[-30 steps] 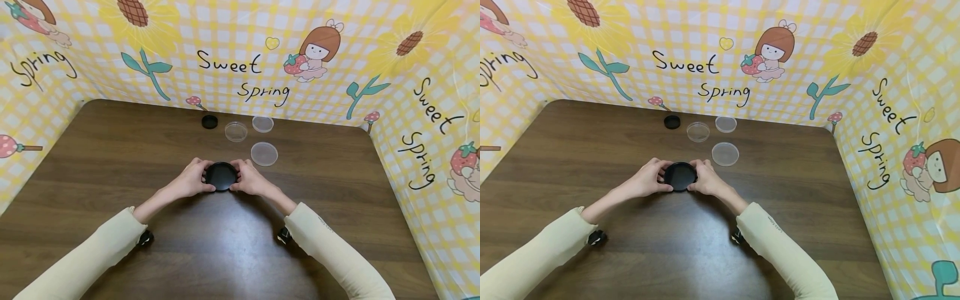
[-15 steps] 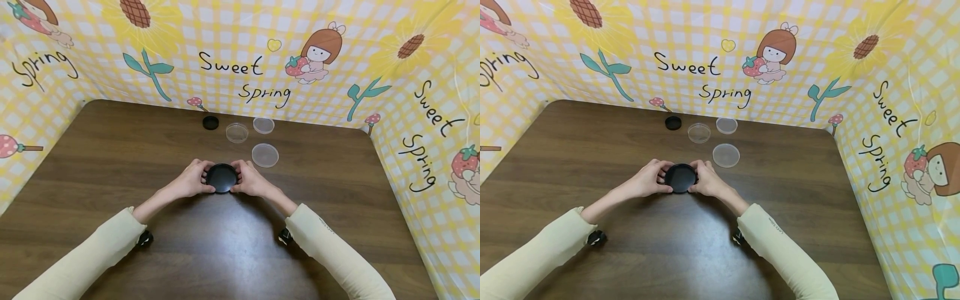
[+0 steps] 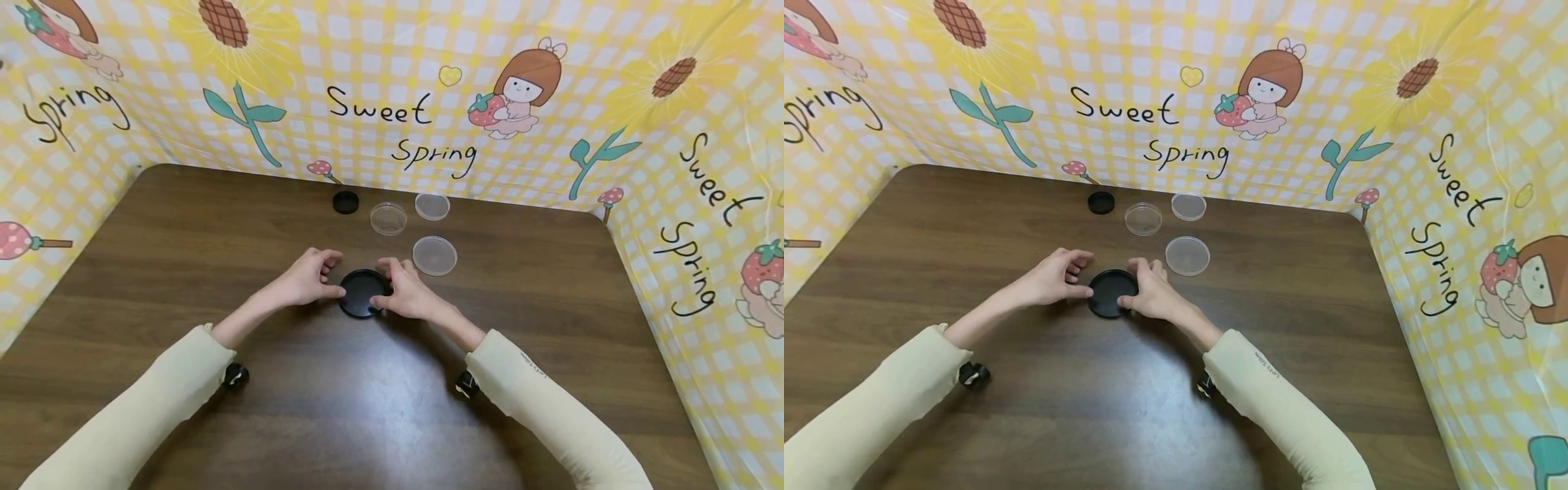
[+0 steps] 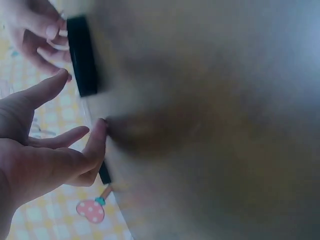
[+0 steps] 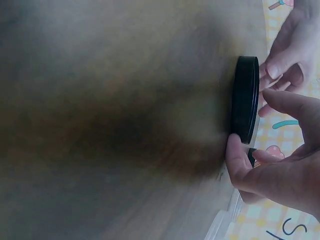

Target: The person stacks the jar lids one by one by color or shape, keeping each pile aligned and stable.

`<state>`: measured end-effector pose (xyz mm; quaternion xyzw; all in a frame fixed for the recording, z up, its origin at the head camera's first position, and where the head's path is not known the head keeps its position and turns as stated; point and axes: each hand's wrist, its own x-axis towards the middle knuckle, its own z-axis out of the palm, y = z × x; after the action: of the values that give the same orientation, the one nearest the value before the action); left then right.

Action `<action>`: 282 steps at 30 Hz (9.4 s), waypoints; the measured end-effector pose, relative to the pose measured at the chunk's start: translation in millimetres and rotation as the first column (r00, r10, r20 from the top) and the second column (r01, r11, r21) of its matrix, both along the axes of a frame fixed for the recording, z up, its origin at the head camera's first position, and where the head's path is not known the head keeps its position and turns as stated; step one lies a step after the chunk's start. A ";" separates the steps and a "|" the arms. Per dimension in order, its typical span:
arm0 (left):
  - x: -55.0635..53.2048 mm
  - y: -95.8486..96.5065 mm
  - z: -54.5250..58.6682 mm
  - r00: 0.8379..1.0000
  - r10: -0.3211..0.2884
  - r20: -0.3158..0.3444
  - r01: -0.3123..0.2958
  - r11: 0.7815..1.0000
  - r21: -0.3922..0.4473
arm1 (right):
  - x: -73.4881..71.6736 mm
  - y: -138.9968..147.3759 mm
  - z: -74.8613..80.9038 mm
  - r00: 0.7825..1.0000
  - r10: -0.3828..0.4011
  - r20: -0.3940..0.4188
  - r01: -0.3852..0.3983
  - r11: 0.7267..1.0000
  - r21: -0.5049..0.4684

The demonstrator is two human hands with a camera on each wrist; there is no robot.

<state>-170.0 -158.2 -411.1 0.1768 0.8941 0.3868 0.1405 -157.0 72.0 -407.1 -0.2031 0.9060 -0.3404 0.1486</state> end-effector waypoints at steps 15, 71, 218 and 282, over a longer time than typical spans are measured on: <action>-50.1 -13.0 5.0 0.996 0.086 0.010 -0.085 0.995 -0.059 | -36.2 -12.1 5.8 1.000 0.002 -0.019 -0.001 1.000 0.030; -152.8 3.5 -0.8 0.951 0.297 0.086 -0.299 0.954 0.021 | -166.8 -86.5 8.2 0.986 -0.102 -0.132 0.139 0.939 0.314; 13.9 25.5 -1.4 0.985 0.026 -0.171 -0.027 1.000 -0.005 | -4.8 -15.7 5.9 0.990 0.015 -0.141 -0.024 0.998 -0.062; -46.9 174.0 3.1 0.997 0.071 -0.021 -0.074 0.972 -0.222 | -53.9 112.5 0.3 0.992 -0.077 -0.103 0.089 0.989 0.117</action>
<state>-216.9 15.9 -408.1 0.1295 0.9385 0.2881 0.1396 -210.8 184.5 -406.8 -0.1723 0.9389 -0.2801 0.1018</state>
